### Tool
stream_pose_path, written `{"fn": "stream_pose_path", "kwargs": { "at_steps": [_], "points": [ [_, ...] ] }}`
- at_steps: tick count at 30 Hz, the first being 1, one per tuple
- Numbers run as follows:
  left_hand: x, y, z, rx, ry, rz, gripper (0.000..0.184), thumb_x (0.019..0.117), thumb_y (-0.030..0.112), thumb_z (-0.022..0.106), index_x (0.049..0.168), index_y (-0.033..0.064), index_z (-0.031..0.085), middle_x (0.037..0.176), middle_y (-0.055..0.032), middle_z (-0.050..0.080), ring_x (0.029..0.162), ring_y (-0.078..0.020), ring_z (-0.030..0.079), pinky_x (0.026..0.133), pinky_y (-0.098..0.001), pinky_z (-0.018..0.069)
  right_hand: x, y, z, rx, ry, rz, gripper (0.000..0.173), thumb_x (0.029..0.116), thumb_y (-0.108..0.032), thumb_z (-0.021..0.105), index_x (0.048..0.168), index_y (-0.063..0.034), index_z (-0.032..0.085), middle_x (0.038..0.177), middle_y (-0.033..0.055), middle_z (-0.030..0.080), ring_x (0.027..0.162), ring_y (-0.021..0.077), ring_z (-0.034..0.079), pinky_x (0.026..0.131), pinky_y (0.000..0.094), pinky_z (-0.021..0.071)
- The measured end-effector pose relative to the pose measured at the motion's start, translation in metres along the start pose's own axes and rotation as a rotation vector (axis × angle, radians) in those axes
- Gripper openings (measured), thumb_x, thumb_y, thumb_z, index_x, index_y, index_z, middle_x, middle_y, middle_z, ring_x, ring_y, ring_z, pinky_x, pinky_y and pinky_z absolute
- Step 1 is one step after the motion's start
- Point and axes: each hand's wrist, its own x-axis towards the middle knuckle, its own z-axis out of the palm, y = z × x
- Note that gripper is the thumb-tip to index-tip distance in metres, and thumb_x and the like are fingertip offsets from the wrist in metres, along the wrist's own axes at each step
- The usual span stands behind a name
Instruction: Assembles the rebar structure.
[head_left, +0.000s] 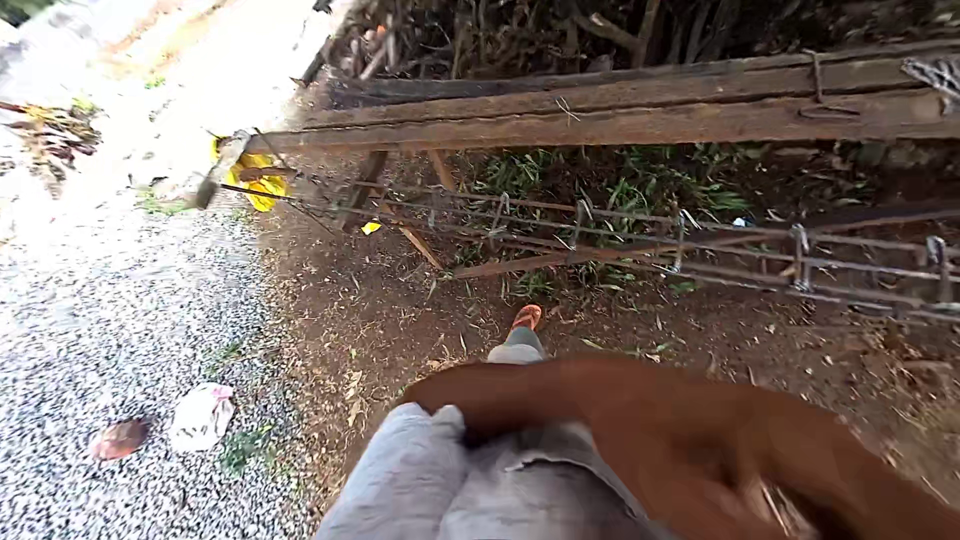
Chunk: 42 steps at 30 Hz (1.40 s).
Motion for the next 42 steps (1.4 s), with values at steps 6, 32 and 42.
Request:
{"fn": "stream_pose_path", "kwargs": {
  "at_steps": [6, 32, 42],
  "points": [
    [-0.118, -0.081, -0.081, 0.291, 0.567, -0.770, 0.027, 0.1038, 0.015, 0.050, 0.119, 0.0021, 0.068, 0.104, -0.0048, 0.069, 0.084, -0.0087, 0.064, 0.081, -0.0297, 0.0558, 0.047, -0.044, 0.005, -0.142, -0.197, -0.010, 0.040, 0.1082, -0.018, 0.047, 0.142, 0.0007, 0.058, 0.138, 0.0268, 0.061, 0.128, 0.0430, 0.059, 0.111, 0.0592, 0.0439],
    [-0.264, -0.206, -0.310, -0.795, 1.533, -0.134, 0.039, 0.1094, 0.008, 0.030, 0.141, 0.0135, 0.052, 0.129, -0.0065, 0.068, 0.116, -0.0203, 0.067, 0.102, -0.0353, 0.0551, 0.292, -0.180, 0.107, -0.579, -0.057, -0.519, 0.081, 0.0890, -0.027, 0.076, 0.158, -0.0086, 0.039, 0.162, 0.0239, 0.036, 0.152, 0.0468, 0.029, 0.120, 0.0734, 0.0152],
    [-0.232, -0.218, -0.404, -0.375, 1.129, 0.099, 0.078, 0.0894, 0.048, 0.074, 0.157, 0.0335, 0.037, 0.153, -0.0057, 0.053, 0.140, -0.0330, 0.050, 0.116, -0.0508, 0.0415, 0.328, -0.162, 0.142, -0.714, -0.013, -0.548, 0.063, 0.0964, -0.019, 0.066, 0.156, -0.0147, 0.045, 0.167, 0.0145, 0.032, 0.156, 0.0408, 0.022, 0.119, 0.0705, 0.0198]
  ]
}}
